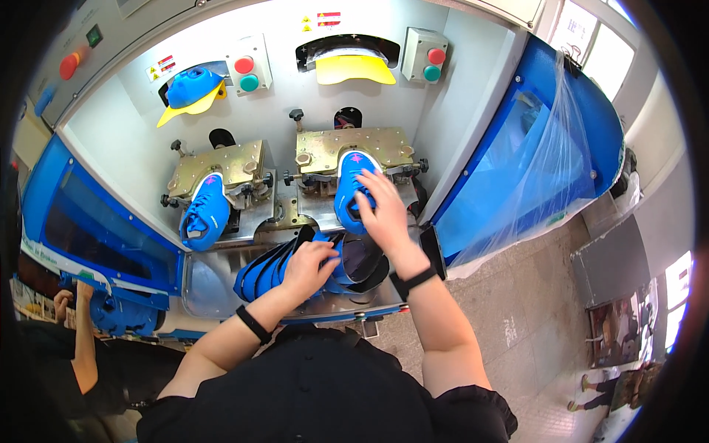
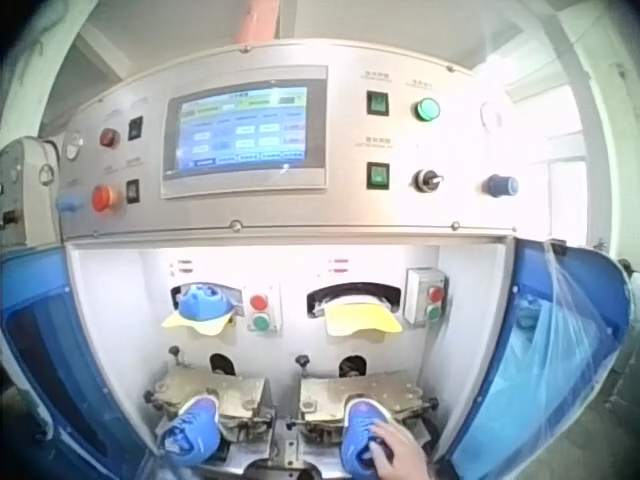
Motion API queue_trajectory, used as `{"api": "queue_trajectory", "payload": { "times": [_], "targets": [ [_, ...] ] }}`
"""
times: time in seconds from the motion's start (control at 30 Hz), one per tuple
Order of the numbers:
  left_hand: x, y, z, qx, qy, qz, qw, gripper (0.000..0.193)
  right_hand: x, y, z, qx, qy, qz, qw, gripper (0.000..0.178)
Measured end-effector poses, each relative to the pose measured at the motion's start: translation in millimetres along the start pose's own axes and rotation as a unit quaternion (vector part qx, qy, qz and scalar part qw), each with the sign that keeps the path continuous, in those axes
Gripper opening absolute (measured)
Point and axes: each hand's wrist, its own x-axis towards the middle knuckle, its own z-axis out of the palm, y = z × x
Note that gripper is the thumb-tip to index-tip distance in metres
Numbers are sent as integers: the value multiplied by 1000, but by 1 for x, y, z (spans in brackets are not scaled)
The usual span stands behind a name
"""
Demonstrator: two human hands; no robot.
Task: Placing shoe uppers into a heat-shaping machine and operating controls to mold them.
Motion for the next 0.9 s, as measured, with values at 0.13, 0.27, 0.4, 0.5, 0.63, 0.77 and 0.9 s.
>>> {"api": "queue_trajectory", "payload": {
  "times": [0.13,0.27,0.4,0.5,0.63,0.77,0.9],
  "targets": [
    [-33,-14,-20,119,-113,54,985,26,-94,-31,5,57,168,84,980,4],
    [-35,-20,-17,103,-115,84,985,26,-142,-34,55,18,-68,331,941,26],
    [-37,-20,-21,133,-150,123,972,26,-142,-38,44,-49,-227,333,914,28],
    [-37,-17,-33,126,-169,143,967,27,-140,-58,-6,11,-222,418,881,25],
    [-28,-10,-54,3,-149,89,985,26,-134,-85,-83,131,-182,439,870,26],
    [-15,8,-68,-418,-326,-54,846,38,-127,-112,-106,504,28,429,749,39],
    [1,34,-79,-808,-188,-138,541,55,-109,-130,-67,609,59,466,639,48]
  ]
}}
